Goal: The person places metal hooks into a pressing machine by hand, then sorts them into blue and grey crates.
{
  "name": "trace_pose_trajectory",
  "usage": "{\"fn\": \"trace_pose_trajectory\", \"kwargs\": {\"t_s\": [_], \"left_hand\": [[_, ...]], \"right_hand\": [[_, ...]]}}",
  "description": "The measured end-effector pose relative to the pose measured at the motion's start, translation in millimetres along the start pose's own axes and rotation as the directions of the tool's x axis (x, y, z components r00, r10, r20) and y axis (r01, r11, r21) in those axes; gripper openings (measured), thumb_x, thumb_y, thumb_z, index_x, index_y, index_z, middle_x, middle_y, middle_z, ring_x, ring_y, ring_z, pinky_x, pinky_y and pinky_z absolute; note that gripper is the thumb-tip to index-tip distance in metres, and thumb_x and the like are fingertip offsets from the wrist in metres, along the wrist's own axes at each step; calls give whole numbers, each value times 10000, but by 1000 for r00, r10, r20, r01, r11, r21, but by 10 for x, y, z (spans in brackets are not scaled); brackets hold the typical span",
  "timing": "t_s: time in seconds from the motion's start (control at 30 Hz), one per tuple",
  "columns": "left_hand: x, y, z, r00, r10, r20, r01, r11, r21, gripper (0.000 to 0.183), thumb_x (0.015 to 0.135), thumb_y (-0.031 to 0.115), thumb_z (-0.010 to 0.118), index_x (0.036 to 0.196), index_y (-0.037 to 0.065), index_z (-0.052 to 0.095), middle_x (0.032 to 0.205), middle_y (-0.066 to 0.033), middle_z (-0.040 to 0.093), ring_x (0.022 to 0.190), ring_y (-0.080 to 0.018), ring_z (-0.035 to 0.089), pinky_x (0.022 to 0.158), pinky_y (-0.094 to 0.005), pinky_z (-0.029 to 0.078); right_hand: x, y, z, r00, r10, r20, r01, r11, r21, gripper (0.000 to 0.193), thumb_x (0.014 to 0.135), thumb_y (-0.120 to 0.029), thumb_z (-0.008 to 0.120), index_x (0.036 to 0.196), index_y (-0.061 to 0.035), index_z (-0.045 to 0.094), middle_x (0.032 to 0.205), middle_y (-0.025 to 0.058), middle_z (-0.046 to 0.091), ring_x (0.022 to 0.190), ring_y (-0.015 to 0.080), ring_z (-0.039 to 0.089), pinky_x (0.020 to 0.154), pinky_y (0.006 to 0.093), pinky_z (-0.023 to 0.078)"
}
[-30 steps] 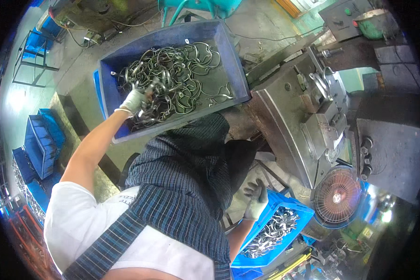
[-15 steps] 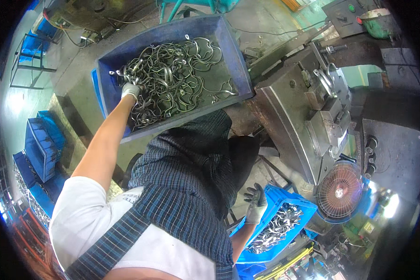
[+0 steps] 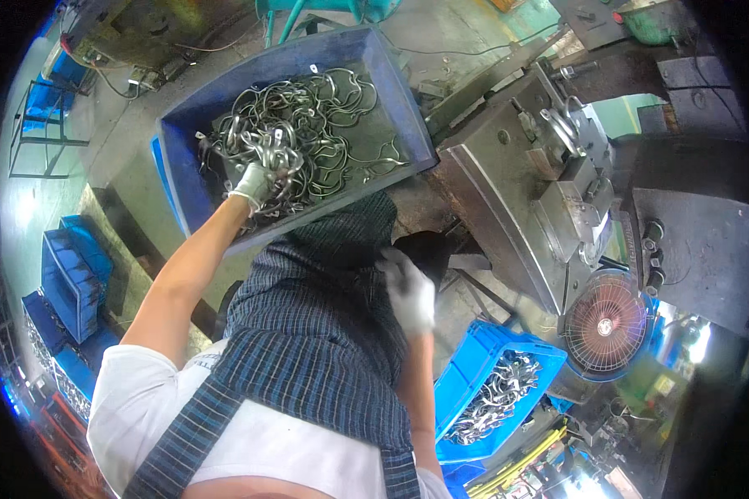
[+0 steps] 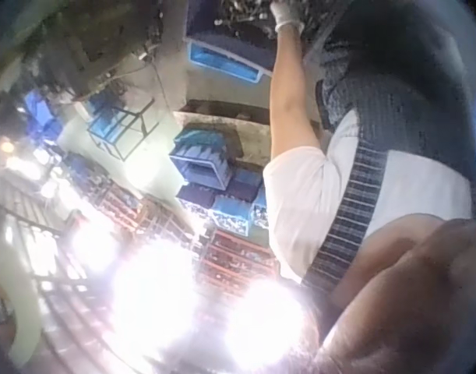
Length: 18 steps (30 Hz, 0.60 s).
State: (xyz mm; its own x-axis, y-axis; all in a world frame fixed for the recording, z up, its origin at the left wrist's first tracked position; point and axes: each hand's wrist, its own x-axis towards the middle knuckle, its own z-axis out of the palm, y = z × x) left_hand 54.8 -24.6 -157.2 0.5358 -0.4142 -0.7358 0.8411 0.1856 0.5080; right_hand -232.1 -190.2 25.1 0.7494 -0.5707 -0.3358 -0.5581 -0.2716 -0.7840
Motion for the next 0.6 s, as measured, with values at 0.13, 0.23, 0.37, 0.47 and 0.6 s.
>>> {"fn": "trace_pose_trajectory", "kwargs": {"t_s": [0.13, 0.23, 0.37, 0.47, 0.6], "left_hand": [[-473, 145, 171, 957, 206, 204, -248, 947, 206, 226, 771, 11, 504, 980, 97, 527, 820, -12, 558, 731, -120, 552, 557, -230, 454], [-1134, 575, 538, 974, 56, 221, -68, 996, 50, 221, 777, 96, 547, 993, 57, 521, 863, -37, 576, 754, -130, 574, 601, -228, 496], [-1516, 687, 821, 939, 122, 322, -118, 993, -33, 193, 783, 28, 508, 976, 20, 506, 849, -84, 576, 747, -186, 585, 620, -285, 505], [-1576, 640, 846, 942, 122, 314, -119, 993, -28, 180, 779, 52, 525, 957, 28, 530, 855, -65, 573, 720, -173, 569, 639, -273, 488], [-1651, 642, 1113, 945, 171, 278, -196, 978, 67, 201, 774, 130, 560, 953, 41, 536, 855, -34, 562, 735, -137, 549, 620, -253, 476]], "right_hand": [[290, -634, 267, 987, -108, 119, 92, 987, 133, 234, 776, -89, 515, 1008, -67, 537, 858, 127, 606, 696, 193, 607, 638, 274, 470], [504, -729, 455, 971, -210, 116, 203, 977, 68, 249, 765, -122, 544, 1009, -68, 536, 866, 139, 601, 718, 220, 605, 654, 278, 468], [806, -989, 659, 917, -399, 24, 394, 912, 113, 331, 742, -174, 584, 1050, -79, 509, 948, 148, 573, 769, 242, 589, 672, 300, 464], [953, -1145, 774, 854, -515, 72, 515, 857, 19, 348, 756, -217, 558, 1073, -90, 490, 872, 157, 576, 736, 292, 571, 639, 332, 455], [1057, -1115, 603, 886, -440, 150, 451, 891, -52, 272, 761, -255, 547, 967, -79, 558, 775, 156, 587, 704, 309, 567, 619, 335, 449]]}}
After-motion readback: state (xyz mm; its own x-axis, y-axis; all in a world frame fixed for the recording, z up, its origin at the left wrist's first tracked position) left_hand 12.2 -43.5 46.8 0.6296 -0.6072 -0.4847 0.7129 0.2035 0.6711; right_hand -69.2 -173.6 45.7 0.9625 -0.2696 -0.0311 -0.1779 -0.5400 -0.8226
